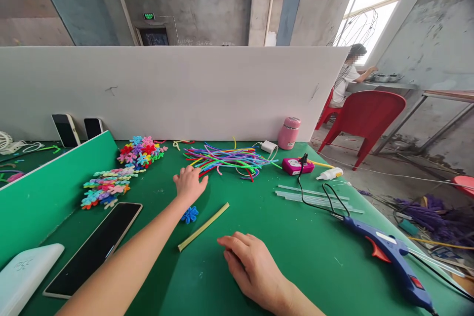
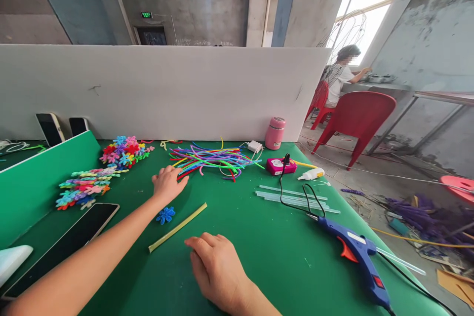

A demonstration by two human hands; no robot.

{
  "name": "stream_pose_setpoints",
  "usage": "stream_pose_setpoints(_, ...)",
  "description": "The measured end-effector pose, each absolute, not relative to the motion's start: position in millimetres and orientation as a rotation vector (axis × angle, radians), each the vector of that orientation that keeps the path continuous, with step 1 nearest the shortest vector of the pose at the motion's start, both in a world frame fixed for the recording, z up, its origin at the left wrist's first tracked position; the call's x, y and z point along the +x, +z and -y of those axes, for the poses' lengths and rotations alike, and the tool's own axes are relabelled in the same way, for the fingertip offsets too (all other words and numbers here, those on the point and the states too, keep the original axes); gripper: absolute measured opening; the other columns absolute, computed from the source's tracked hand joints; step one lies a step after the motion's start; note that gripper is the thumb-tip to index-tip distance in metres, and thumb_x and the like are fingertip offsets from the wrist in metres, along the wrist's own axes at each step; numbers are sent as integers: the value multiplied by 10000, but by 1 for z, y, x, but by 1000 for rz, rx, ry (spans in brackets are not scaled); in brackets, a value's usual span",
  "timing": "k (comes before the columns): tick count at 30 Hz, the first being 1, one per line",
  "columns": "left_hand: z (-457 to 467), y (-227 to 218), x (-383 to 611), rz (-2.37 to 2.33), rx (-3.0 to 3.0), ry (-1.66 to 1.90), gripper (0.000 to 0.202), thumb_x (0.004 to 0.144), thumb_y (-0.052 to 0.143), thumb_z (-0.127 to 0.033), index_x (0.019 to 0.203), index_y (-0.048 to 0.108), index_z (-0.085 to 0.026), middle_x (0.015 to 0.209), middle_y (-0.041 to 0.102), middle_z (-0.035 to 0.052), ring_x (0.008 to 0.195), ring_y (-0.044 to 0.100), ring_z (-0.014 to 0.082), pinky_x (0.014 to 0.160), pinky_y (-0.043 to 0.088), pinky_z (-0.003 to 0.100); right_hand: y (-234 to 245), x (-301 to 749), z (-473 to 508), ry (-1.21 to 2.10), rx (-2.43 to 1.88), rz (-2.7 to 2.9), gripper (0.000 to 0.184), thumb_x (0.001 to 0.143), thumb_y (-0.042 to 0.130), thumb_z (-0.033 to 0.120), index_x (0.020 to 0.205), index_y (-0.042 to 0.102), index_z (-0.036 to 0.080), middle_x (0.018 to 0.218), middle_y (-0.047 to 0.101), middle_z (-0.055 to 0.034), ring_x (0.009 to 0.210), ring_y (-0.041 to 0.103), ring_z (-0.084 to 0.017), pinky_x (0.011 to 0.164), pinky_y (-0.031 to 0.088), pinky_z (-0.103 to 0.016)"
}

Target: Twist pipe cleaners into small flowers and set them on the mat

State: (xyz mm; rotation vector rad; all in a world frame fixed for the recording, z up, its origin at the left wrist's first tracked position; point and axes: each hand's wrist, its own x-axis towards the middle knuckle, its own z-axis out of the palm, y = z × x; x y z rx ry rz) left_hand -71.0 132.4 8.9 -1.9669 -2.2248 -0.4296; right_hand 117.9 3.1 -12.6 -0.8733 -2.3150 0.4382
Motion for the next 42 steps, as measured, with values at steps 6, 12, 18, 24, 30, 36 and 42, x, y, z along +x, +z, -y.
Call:
stream_pose_setpoints(6,-143,12,-48,2068,-2161,-509,512,795,392,-403,1264,393,-198,1369,345,122,1227,298,291,932,274,492,-14,115,-5,444,-887,2297,246,832,362,136,1011,528,171,754,617,-43,637,540,-145,568,390,-252)
stream_pose_setpoints(12,-172,4,-36,2075,-2401,-431,525,777,391,-476,1254,410,-258,1393,330,91,1253,259,336,931,198,611,-14,111,-6,416,-901,2289,252,828,357,136,1002,537,167,741,621,-49,625,544,-145,552,391,-248)
stream_pose_setpoints(18,-162,-10,-33,2081,-2603,-345,452,777,393,-461,1186,483,-290,1374,369,59,1257,272,324,930,190,624,-15,111,-8,427,-912,2304,244,827,360,142,991,537,177,739,620,-43,625,550,-144,559,390,-248)
stream_pose_setpoints(24,-154,-10,-40,2046,-2682,-397,466,750,444,-457,1183,491,-289,1380,356,54,1265,268,310,961,198,578,-15,109,-8,448,-910,2347,248,821,361,136,981,547,176,742,620,-45,632,554,-144,558,385,-246)
stream_pose_setpoints(30,-166,7,-53,1974,-2684,-628,392,759,454,-326,1116,559,-205,1287,489,65,1184,425,196,977,320,329,-15,111,-9,443,-917,2360,252,825,361,146,984,556,172,737,619,-43,637,558,-148,573,397,-254)
stream_pose_setpoints(36,-160,37,-69,2038,-2366,-1005,305,715,502,-212,998,606,-174,1161,562,81,1106,480,236,949,358,367,-15,110,-6,464,-895,2322,254,834,361,166,980,568,175,732,628,-44,628,564,-145,578,415,-252)
stream_pose_setpoints(42,-101,14,-31,1940,-2127,-1392,266,804,358,-174,969,568,-169,983,582,90,980,536,198,869,432,356,-15,118,-13,564,-1126,1658,233,871,349,249,1018,512,170,655,544,-14,543,492,-117,498,409,-216)
